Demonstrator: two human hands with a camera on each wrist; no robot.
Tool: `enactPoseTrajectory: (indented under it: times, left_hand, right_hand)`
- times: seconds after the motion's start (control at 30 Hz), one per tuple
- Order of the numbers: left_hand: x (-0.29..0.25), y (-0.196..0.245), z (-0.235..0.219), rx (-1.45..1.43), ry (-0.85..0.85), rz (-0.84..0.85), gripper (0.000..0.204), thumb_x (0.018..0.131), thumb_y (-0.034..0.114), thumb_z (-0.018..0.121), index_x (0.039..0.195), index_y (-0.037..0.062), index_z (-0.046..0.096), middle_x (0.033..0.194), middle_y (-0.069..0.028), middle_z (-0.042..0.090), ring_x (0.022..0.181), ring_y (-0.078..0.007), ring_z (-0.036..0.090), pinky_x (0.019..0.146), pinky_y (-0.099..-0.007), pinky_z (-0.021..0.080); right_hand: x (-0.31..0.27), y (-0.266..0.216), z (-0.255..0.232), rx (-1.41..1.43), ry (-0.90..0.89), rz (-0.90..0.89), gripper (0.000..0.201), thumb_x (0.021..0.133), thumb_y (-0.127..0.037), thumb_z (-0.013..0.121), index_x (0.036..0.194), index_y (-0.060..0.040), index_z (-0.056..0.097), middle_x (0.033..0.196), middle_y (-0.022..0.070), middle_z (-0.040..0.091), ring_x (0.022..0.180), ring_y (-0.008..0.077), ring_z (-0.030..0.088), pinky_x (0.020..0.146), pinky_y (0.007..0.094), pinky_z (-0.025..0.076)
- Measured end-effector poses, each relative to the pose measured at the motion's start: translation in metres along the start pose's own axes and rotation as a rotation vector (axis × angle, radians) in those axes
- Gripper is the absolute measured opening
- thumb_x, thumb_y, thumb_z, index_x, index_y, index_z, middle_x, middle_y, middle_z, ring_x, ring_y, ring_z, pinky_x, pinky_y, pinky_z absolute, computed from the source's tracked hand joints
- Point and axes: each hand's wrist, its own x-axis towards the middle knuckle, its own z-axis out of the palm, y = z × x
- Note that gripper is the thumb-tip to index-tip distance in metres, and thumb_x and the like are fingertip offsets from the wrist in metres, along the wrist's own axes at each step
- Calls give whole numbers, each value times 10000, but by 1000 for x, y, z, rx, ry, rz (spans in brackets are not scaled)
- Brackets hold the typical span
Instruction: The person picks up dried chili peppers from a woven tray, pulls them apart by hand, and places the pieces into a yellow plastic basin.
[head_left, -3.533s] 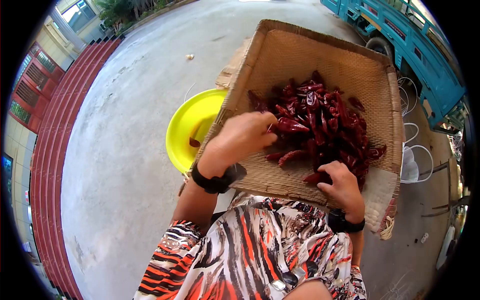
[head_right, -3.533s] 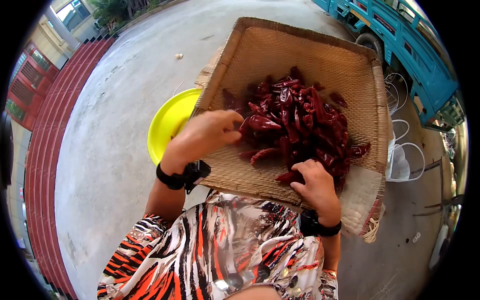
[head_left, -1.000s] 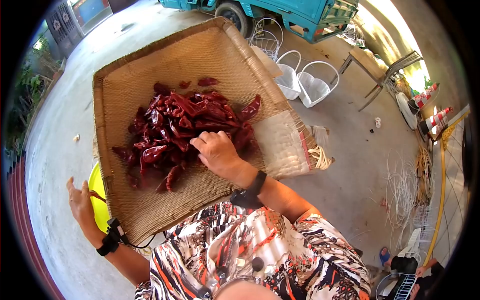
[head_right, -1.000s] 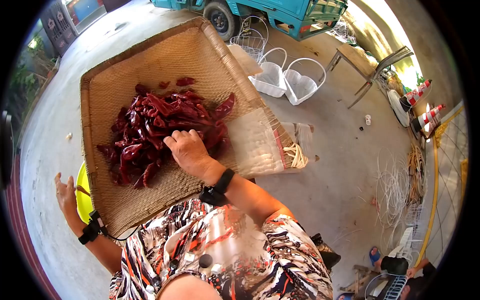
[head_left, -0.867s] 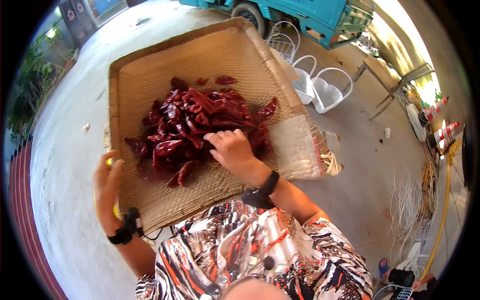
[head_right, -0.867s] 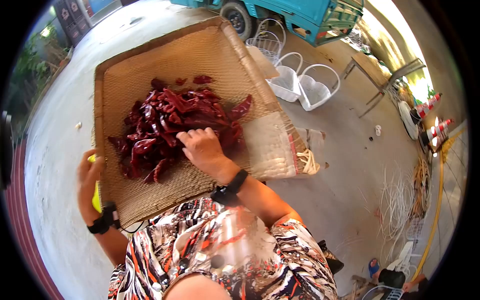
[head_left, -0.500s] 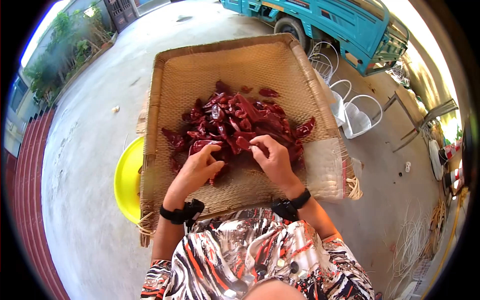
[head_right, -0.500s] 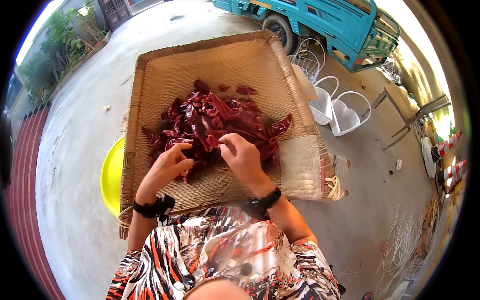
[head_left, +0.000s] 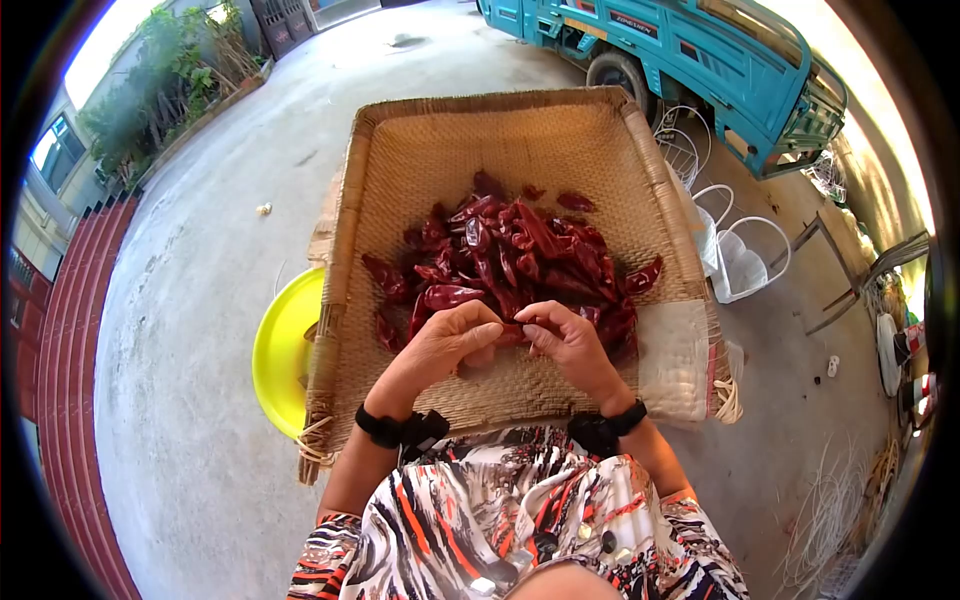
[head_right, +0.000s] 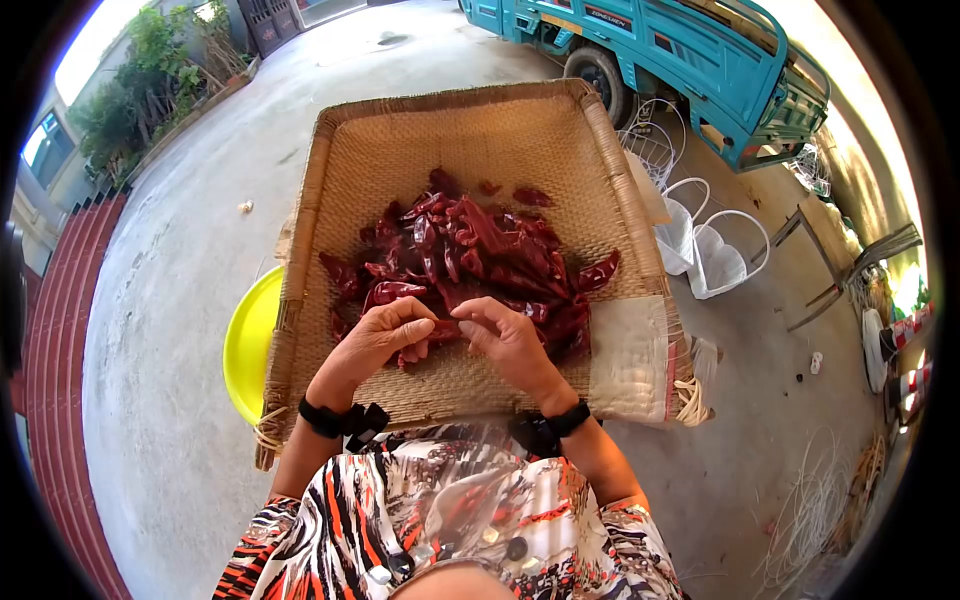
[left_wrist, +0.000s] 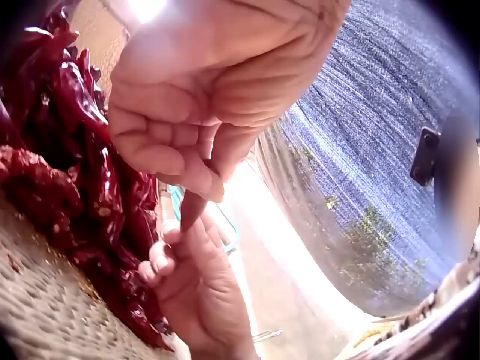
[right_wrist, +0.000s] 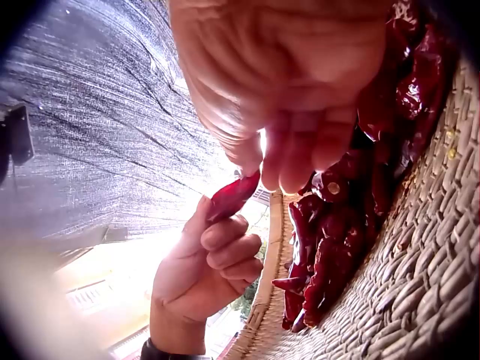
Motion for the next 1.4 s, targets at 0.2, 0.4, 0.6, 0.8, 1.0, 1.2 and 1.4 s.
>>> enactPoseTrajectory:
  times: [0.2,0.4,0.6,0.8,1.0,1.2,1.4]
  left_hand:
    - [-22,28,-38,283,518,160,155,977,180,578,952,30,613,748,26,591,679,-43,535,609,-199,448]
    - [-52,27,-94,742,1130,38,271,910,266,637,1028,22,641,770,-143,672,698,-249,647,657,-371,491]
    - [-48,15,-86,864,837,29,390,921,270,627,1197,-1,578,783,-103,646,687,-193,612,653,-343,487]
    - [-25,25,-31,355,299,45,414,962,218,616,1310,25,502,781,-26,599,661,-78,546,578,-224,453]
    - [-8,12,-6,22,133,123,372,1003,251,568,1298,35,501,766,-6,599,643,-47,541,552,-186,428]
    - [-7,6,-9,-32,33,84,226,1020,227,530,1115,29,580,664,25,559,585,-44,513,516,-190,381]
    - [-9,4,-12,-103,-140,50,192,1012,215,547,1072,38,593,700,27,564,632,-46,522,563,-206,402]
  right_hand:
    - [10,3,-6,-413,216,-221,238,901,-47,643,1137,-62,615,896,17,602,721,71,554,653,232,478]
    - [33,-13,4,-820,276,-290,292,837,-140,710,1108,-106,608,847,54,619,697,207,619,635,326,499]
    - [58,16,9,-1064,411,-409,257,843,-198,701,1070,-121,607,810,88,682,691,274,660,605,382,508]
    - [32,-20,2,-425,464,-305,144,931,-145,596,1033,-45,613,741,52,667,629,140,624,571,287,493]
    - [18,-23,5,93,198,-108,164,990,-144,518,1076,-23,587,806,39,641,667,78,584,612,216,484]
    - [18,-3,1,305,52,21,180,1005,-180,513,1072,-32,591,883,51,666,720,89,614,643,232,508]
    - [17,-1,9,317,-102,65,202,1027,-211,492,1098,-49,590,904,24,643,740,80,616,657,238,522]
